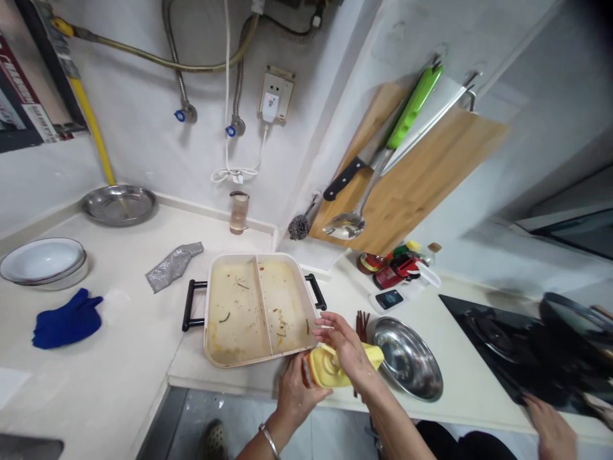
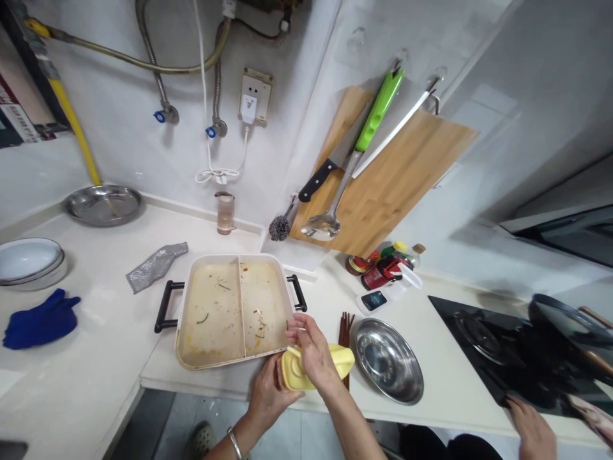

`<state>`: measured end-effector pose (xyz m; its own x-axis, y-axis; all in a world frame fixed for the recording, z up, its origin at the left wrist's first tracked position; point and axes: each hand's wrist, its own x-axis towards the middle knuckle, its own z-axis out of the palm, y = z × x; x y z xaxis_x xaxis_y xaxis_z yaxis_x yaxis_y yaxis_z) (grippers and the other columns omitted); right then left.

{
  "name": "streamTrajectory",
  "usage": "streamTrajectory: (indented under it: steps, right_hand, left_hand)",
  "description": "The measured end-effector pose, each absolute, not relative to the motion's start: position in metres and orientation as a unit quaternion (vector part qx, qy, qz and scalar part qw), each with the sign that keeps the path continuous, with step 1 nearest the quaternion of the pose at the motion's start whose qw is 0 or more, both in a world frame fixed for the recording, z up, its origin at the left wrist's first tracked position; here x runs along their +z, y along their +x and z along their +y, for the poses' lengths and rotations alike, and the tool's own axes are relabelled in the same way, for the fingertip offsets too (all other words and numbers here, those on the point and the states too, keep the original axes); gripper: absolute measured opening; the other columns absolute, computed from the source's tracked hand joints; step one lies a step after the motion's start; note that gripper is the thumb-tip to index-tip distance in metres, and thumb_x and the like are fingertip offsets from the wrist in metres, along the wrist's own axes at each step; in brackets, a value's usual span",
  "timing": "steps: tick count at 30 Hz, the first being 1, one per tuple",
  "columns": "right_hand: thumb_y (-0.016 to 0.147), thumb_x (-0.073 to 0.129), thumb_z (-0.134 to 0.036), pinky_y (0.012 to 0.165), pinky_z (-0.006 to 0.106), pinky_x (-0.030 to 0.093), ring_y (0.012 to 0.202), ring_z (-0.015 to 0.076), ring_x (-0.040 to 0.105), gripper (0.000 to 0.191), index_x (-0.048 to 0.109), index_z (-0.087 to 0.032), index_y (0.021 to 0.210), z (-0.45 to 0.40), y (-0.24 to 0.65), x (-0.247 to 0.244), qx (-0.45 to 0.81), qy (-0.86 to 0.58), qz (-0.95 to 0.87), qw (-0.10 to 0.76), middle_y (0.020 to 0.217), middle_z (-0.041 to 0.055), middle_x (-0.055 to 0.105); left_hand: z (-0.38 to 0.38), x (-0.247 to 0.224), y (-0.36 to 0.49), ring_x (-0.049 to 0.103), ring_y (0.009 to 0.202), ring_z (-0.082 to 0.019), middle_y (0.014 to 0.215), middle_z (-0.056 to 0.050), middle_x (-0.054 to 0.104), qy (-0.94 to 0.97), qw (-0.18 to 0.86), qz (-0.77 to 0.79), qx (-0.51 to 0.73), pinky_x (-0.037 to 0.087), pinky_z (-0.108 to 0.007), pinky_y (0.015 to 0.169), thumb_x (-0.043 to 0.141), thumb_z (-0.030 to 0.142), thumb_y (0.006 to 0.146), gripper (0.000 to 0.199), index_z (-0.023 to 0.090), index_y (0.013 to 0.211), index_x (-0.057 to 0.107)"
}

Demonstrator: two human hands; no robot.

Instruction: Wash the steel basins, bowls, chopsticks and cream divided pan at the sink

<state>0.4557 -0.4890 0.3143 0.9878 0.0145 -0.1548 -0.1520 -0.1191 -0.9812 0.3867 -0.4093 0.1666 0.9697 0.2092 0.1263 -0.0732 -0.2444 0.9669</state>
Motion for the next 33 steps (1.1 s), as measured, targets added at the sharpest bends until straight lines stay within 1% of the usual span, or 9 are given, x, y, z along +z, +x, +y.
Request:
streamTrajectory:
  steps: [4,9,17,20,24,26,29,31,33]
  right_hand:
    - [0.073,0.062,-0.042,0.081,0.042,0.056,0.083,0.0244,0.070,0.036,0.064,-0.021,0.103,-0.490,0.456,0.312,0.049,-0.744,0.048,0.664,0.102,0.0085,0.070]
    - [0.076,0.060,-0.040,0.081,0.042,0.057,0.086,0.0247,0.070,0.035,0.063,-0.022,0.106,-0.490,0.455,0.308,0.015,-0.757,0.040,0.652,0.104,0.0084,0.069]
    - [0.084,0.060,-0.051,0.084,0.040,0.057,0.092,0.0259,0.072,0.041,0.061,-0.023,0.114,-0.497,0.450,0.311,0.045,-0.800,0.032,0.598,0.114,0.0095,0.070]
    - [0.091,0.051,-0.058,0.086,0.040,0.057,0.092,0.0253,0.072,0.045,0.059,-0.023,0.119,-0.497,0.444,0.320,0.012,-0.842,0.026,0.539,0.115,0.0100,0.070]
    - [0.099,0.035,-0.056,0.096,0.044,0.054,0.101,0.0272,0.070,0.048,0.063,-0.023,0.119,-0.514,0.432,0.338,0.009,-0.914,-0.061,0.401,0.109,0.0102,0.073]
    - [0.098,0.039,-0.056,0.102,0.046,0.051,0.110,0.0287,0.067,0.046,0.065,-0.025,0.121,-0.537,0.427,0.344,0.037,-0.936,-0.120,0.330,0.116,0.0099,0.073]
    - [0.092,0.054,-0.057,0.107,0.045,0.048,0.124,0.0299,0.060,0.047,0.064,-0.028,0.128,-0.580,0.424,0.345,0.103,-0.942,-0.192,0.256,0.132,0.0087,0.067]
    - [0.088,0.060,-0.056,0.107,0.043,0.049,0.124,0.0300,0.060,0.050,0.064,-0.027,0.128,-0.603,0.428,0.340,0.125,-0.939,-0.217,0.236,0.135,0.0099,0.064]
    - [0.089,0.058,-0.053,0.101,0.041,0.051,0.115,0.0287,0.064,0.043,0.067,-0.024,0.119,-0.613,0.433,0.334,0.127,-0.939,-0.223,0.228,0.126,0.0117,0.067]
  left_hand:
    - [-0.412,0.159,0.387,0.069,0.108,-0.030,0.121,-0.007,0.071,0.781,0.610,0.033,0.130,0.058,-0.048,0.095,0.090,0.016,0.047,0.091,0.023,0.131,0.052]
    - [-0.411,0.152,0.391,0.069,0.109,-0.031,0.120,-0.009,0.071,0.791,0.596,0.021,0.132,0.057,-0.048,0.096,0.092,0.017,0.044,0.095,0.022,0.130,0.052]
    - [-0.402,0.151,0.392,0.071,0.097,-0.028,0.108,-0.003,0.074,0.800,0.587,-0.002,0.125,0.059,-0.043,0.088,0.095,0.024,0.043,0.084,0.026,0.118,0.057]
    - [-0.399,0.151,0.390,0.071,0.097,-0.027,0.109,-0.002,0.074,0.805,0.582,-0.011,0.118,0.059,-0.041,0.087,0.095,0.026,0.043,0.084,0.028,0.118,0.057]
    - [-0.393,0.154,0.386,0.072,0.096,-0.026,0.106,-0.001,0.075,0.804,0.588,-0.005,0.091,0.059,-0.037,0.087,0.095,0.031,0.046,0.080,0.027,0.117,0.058]
    - [-0.390,0.155,0.383,0.072,0.095,-0.025,0.106,-0.001,0.075,0.800,0.594,0.004,0.077,0.059,-0.036,0.087,0.097,0.029,0.044,0.081,0.026,0.116,0.059]
    - [-0.387,0.158,0.380,0.071,0.098,-0.026,0.109,-0.002,0.075,0.794,0.605,0.017,0.064,0.059,-0.037,0.089,0.098,0.025,0.039,0.088,0.025,0.118,0.060]
    - [-0.385,0.159,0.378,0.071,0.100,-0.027,0.112,-0.004,0.075,0.792,0.607,0.019,0.059,0.059,-0.038,0.090,0.099,0.024,0.038,0.091,0.025,0.120,0.061]
    - [-0.383,0.161,0.377,0.071,0.101,-0.028,0.113,-0.005,0.075,0.793,0.606,0.016,0.058,0.058,-0.040,0.091,0.099,0.023,0.037,0.092,0.024,0.121,0.062]
